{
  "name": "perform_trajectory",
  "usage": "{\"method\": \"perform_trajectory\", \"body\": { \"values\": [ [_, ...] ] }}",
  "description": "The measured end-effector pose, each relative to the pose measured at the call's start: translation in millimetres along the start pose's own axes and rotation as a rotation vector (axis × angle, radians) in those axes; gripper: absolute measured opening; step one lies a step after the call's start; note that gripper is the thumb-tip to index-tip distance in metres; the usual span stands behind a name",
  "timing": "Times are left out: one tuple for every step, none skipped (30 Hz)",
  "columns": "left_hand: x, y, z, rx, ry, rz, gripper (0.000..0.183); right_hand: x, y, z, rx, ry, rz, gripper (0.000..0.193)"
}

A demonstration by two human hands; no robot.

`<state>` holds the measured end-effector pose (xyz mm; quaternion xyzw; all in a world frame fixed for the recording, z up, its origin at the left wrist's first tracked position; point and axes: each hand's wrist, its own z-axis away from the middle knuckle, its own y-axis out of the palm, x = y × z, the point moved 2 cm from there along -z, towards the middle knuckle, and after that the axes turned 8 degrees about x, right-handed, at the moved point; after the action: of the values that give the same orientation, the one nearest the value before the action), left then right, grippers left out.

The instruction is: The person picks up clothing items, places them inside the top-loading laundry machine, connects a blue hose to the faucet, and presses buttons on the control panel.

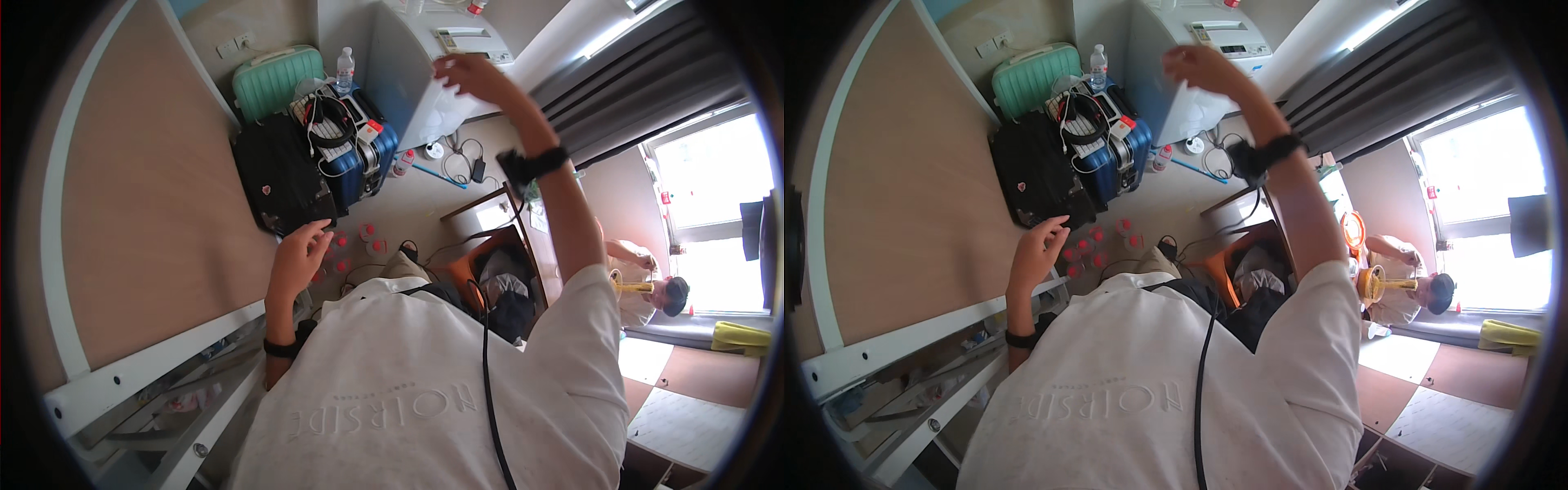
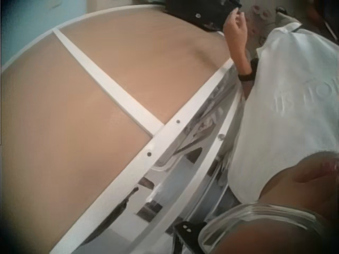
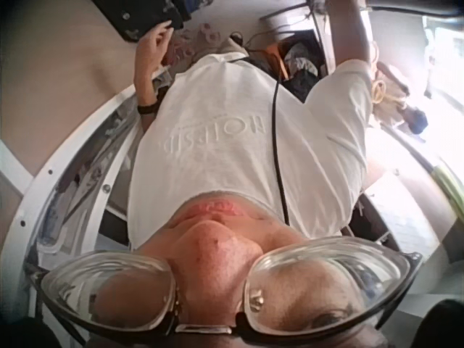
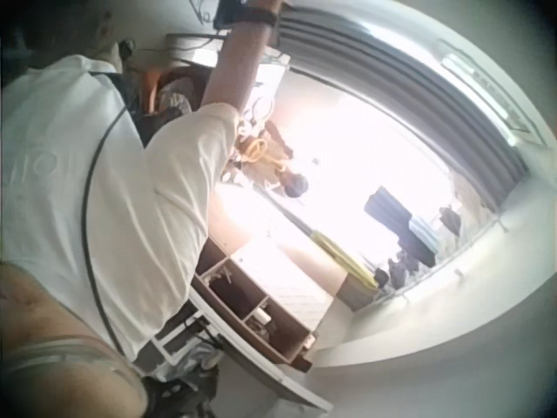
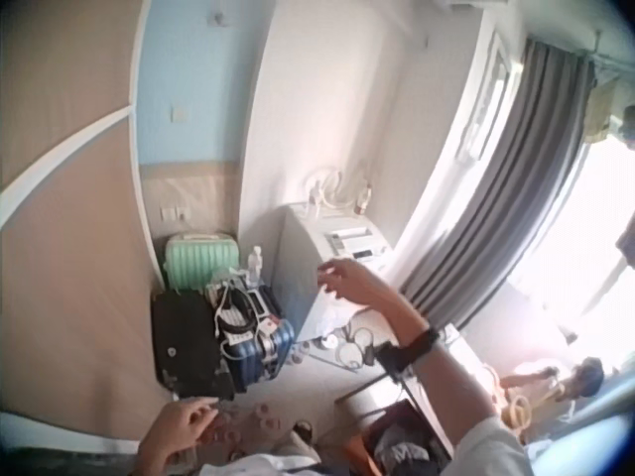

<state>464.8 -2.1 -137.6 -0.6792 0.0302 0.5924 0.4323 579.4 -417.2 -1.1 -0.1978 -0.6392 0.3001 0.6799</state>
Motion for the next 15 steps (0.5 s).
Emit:
{"method": "perform_trajectory", "body": {
  "values": [
    [-1, -4, 1, -0.046, -0.017, 0.021, 0.031, 15, -18, -18, 0.031, -0.013, -0.031, 0.037],
    [0, -8, 1, -0.062, -0.016, 0.019, 0.031, 38, -36, -28, 0.050, -0.060, -0.020, 0.038],
    [0, -13, 2, -0.111, -0.004, 0.006, 0.029, 58, -54, -36, 0.002, -0.098, 0.008, 0.039],
    [-2, -18, -2, -0.151, 0.020, -0.010, 0.028, 45, -91, -48, 0.021, -0.164, 0.086, 0.045],
    [1, -22, 1, -0.178, 0.006, -0.013, 0.028, 64, -98, -59, 0.036, -0.130, 0.012, 0.046],
    [2, -26, 0, -0.216, 0.023, -0.019, 0.027, 87, -113, -59, 0.031, -0.082, -0.055, 0.047],
    [3, -30, -1, -0.254, 0.039, -0.025, 0.027, 98, -126, -61, -0.010, -0.063, -0.030, 0.047],
    [6, -32, -1, -0.273, 0.035, -0.027, 0.027, 105, -134, -68, -0.041, -0.051, -0.009, 0.047],
    [8, -35, -1, -0.324, 0.042, -0.033, 0.027, 110, -141, -73, -0.078, -0.046, 0.010, 0.047],
    [10, -38, -2, -0.374, 0.048, -0.040, 0.027, 110, -148, -80, -0.071, -0.061, 0.014, 0.047],
    [12, -40, -7, -0.384, 0.053, -0.042, 0.027, 104, -158, -84, -0.110, -0.054, 0.002, 0.047],
    [17, -41, -9, -0.411, 0.016, -0.027, 0.028, 99, -160, -97, -0.131, -0.054, -0.015, 0.047],
    [21, -42, -12, -0.436, -0.020, -0.012, 0.028, 91, -162, -111, -0.153, -0.028, -0.005, 0.048],
    [21, -43, -18, -0.445, -0.021, -0.015, 0.028, 74, -172, -121, -0.151, -0.038, -0.005, 0.048],
    [21, -43, -27, -0.445, -0.044, -0.035, 0.028, 50, -186, -134, -0.164, -0.028, 0.039, 0.047]
  ]
}}
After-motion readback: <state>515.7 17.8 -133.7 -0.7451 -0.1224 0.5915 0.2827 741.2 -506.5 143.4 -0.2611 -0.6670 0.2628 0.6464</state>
